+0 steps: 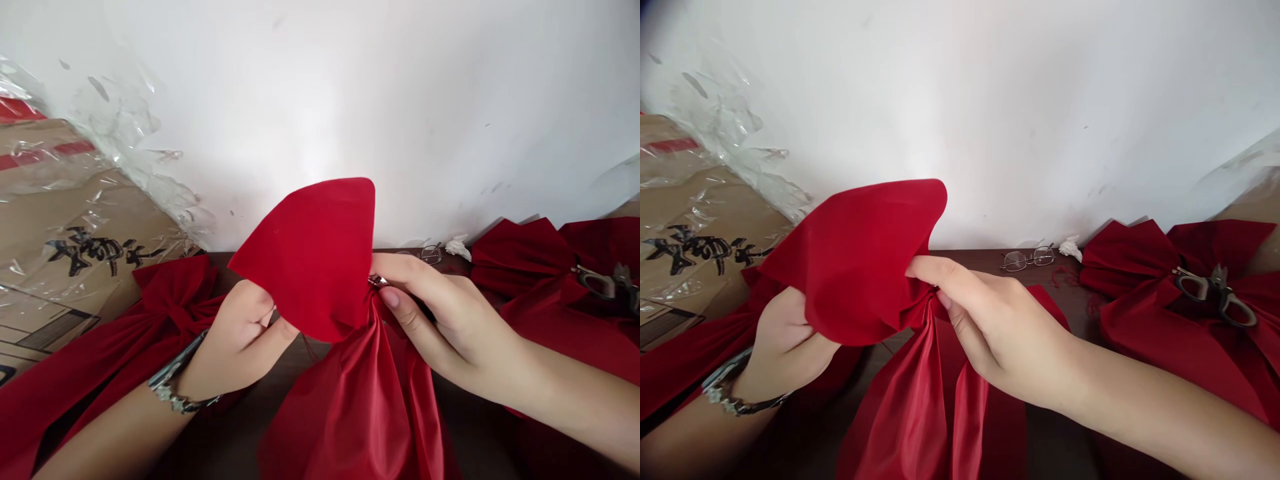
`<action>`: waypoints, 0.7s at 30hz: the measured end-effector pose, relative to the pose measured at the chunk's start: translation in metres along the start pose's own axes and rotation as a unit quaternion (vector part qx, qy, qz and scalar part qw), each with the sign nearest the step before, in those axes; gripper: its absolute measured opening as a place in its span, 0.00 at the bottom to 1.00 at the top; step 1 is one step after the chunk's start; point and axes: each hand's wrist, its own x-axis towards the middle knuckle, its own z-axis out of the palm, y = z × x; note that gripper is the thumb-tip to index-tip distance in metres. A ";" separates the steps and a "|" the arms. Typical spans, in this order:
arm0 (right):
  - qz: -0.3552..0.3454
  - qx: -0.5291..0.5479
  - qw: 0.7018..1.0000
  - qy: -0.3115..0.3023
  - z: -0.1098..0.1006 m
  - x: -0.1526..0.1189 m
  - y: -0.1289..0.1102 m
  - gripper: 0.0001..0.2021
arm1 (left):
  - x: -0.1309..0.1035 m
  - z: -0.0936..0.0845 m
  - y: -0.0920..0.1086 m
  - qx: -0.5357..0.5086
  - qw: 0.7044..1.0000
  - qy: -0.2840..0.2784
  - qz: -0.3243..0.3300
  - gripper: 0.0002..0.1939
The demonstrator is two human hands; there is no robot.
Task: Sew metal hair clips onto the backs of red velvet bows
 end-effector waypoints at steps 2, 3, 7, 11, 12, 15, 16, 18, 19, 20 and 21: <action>-0.009 -0.001 1.000 -0.010 0.001 -0.001 0.000 0.23 | 0.006 0.002 0.005 -0.006 1.000 0.005 -0.022 0.05; -0.013 -0.003 1.000 -0.012 0.002 -0.001 0.000 0.24 | 0.007 0.003 0.006 -0.010 0.999 0.014 -0.033 0.07; -0.014 -0.013 1.000 -0.011 0.003 -0.001 -0.001 0.25 | 0.007 0.005 0.006 -0.026 0.999 0.017 -0.045 0.10; -0.023 -0.023 0.999 -0.004 0.002 0.000 -0.002 0.24 | 0.006 0.005 0.002 -0.001 1.000 0.028 0.008 0.12; -0.022 -0.027 0.999 -0.004 0.002 0.000 -0.002 0.24 | 0.006 0.005 0.001 0.021 0.999 0.039 0.032 0.11; -0.017 -0.036 0.999 -0.003 0.001 -0.001 -0.002 0.25 | 0.007 0.005 -0.002 0.093 0.990 0.066 0.085 0.12; -0.016 -0.039 0.999 -0.001 0.001 -0.001 -0.002 0.25 | 0.006 0.005 -0.004 0.117 0.986 0.078 0.093 0.12; -0.016 -0.045 0.999 0.006 0.001 -0.001 -0.002 0.24 | 0.005 0.006 -0.007 0.172 0.971 0.109 0.125 0.10; -0.015 -0.046 0.999 0.006 0.000 0.000 -0.002 0.24 | 0.004 0.006 -0.009 0.204 0.960 0.122 0.151 0.09; -0.013 -0.045 0.999 0.006 0.000 0.000 -0.001 0.23 | 0.003 0.006 -0.011 0.236 0.946 0.127 0.180 0.09; -0.011 -0.042 0.999 0.003 0.000 0.001 -0.001 0.23 | 0.003 0.006 -0.013 0.264 0.933 0.125 0.209 0.08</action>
